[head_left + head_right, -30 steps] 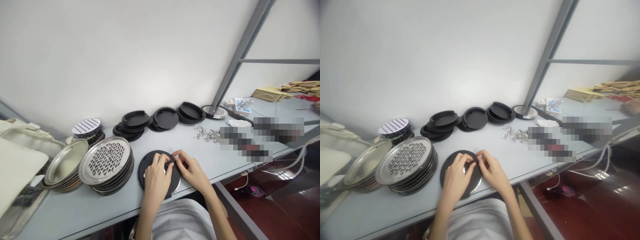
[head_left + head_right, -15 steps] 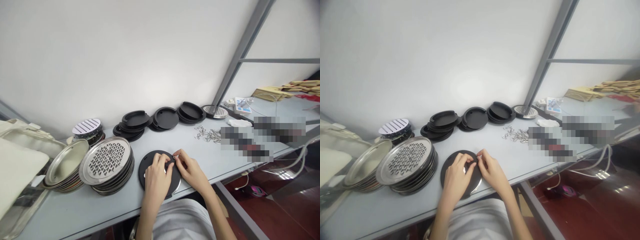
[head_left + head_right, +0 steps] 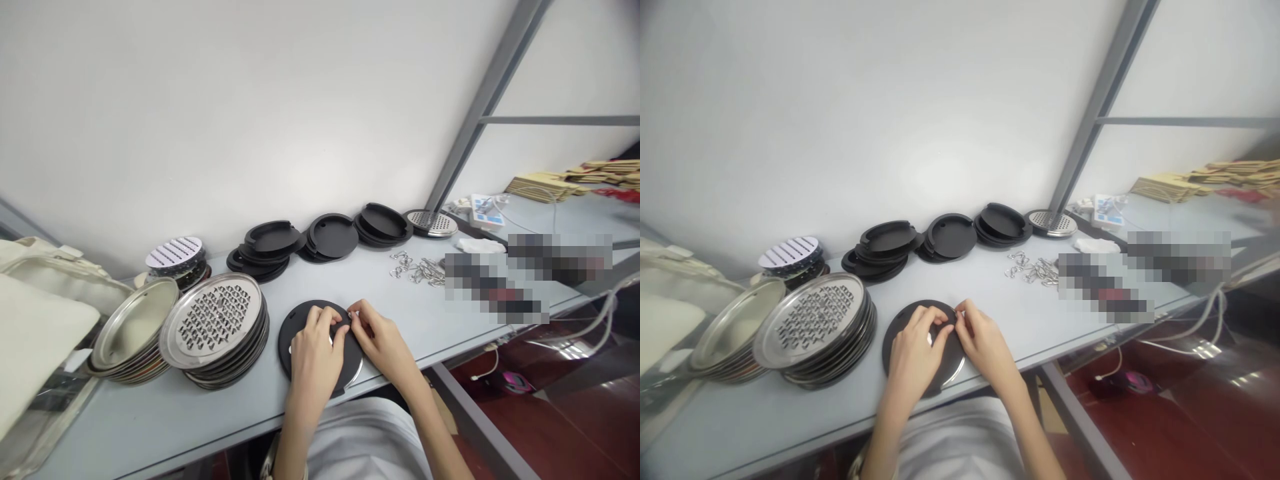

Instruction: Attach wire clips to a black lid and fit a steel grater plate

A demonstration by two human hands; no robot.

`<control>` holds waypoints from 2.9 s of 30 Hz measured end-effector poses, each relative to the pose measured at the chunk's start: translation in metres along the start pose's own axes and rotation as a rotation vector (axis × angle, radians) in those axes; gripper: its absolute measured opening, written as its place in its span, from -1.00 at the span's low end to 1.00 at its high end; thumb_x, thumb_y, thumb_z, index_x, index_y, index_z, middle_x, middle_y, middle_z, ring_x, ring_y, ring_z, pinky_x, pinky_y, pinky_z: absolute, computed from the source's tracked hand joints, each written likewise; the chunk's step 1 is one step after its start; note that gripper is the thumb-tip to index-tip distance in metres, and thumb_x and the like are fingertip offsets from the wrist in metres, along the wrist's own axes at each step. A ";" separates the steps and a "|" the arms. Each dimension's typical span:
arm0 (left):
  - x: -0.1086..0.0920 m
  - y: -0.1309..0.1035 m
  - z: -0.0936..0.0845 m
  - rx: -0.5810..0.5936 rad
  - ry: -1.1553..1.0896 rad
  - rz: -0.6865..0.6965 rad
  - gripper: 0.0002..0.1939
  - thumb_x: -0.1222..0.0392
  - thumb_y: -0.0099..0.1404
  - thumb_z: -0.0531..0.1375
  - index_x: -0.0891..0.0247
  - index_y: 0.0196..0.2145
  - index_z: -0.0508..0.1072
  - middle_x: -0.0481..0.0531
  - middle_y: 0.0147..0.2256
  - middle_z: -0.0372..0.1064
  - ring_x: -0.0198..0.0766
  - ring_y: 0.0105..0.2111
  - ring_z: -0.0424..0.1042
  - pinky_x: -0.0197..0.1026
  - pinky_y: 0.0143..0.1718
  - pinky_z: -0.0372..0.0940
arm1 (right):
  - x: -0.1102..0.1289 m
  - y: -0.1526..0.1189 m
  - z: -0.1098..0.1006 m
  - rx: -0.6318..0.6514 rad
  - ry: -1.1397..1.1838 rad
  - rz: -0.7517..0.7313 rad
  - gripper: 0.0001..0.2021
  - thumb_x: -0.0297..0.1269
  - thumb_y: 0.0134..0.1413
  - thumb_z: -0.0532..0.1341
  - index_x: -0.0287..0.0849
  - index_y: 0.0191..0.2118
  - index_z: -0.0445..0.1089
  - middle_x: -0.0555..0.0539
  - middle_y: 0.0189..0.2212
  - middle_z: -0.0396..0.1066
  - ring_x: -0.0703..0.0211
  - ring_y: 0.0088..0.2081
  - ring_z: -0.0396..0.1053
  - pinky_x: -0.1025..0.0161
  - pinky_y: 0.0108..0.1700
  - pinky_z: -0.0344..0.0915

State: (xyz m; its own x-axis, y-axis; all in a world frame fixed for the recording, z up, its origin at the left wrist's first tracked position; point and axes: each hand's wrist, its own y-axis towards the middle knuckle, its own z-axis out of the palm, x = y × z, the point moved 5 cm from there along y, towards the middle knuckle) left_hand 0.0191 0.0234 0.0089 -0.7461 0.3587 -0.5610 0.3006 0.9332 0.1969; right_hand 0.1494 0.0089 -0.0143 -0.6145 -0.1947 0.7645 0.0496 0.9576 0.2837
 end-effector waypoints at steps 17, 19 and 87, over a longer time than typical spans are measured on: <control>0.001 0.002 0.000 -0.019 0.023 -0.009 -0.98 0.17 0.34 0.12 0.11 -0.26 0.34 -0.12 -0.23 0.34 -0.32 -0.32 0.41 -0.27 -0.41 0.09 | -0.006 -0.004 -0.007 -0.154 0.074 0.022 -0.84 -0.21 0.29 -0.02 -0.11 -0.16 0.23 0.12 -0.60 0.10 0.26 -0.58 0.13 0.35 -0.47 0.13; 0.001 0.002 -0.001 -0.024 0.013 -0.004 -0.98 0.18 0.34 0.12 0.11 -0.26 0.33 -0.13 -0.24 0.34 -0.33 -0.32 0.41 -0.27 -0.40 0.09 | -0.008 -0.003 -0.010 -0.198 0.120 0.054 -0.84 -0.17 0.29 0.00 -0.11 -0.15 0.21 0.15 -0.63 0.03 0.28 -0.59 0.09 0.35 -0.48 0.12; 0.002 0.002 0.001 -0.021 0.007 0.007 -0.98 0.17 0.33 0.12 0.11 -0.26 0.32 -0.14 -0.22 0.33 -0.33 -0.32 0.41 -0.27 -0.39 0.10 | -0.003 0.008 -0.001 0.038 -0.205 -0.053 -0.74 -0.31 0.33 -0.08 -0.11 -0.43 0.11 -0.01 -0.51 0.23 0.14 -0.40 0.25 0.24 -0.34 0.15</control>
State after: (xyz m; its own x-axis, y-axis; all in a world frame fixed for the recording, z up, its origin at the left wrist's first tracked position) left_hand 0.0190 0.0256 0.0075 -0.7478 0.3655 -0.5543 0.2934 0.9308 0.2181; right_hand 0.1528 0.0174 -0.0139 -0.7630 -0.2017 0.6141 -0.0144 0.9551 0.2958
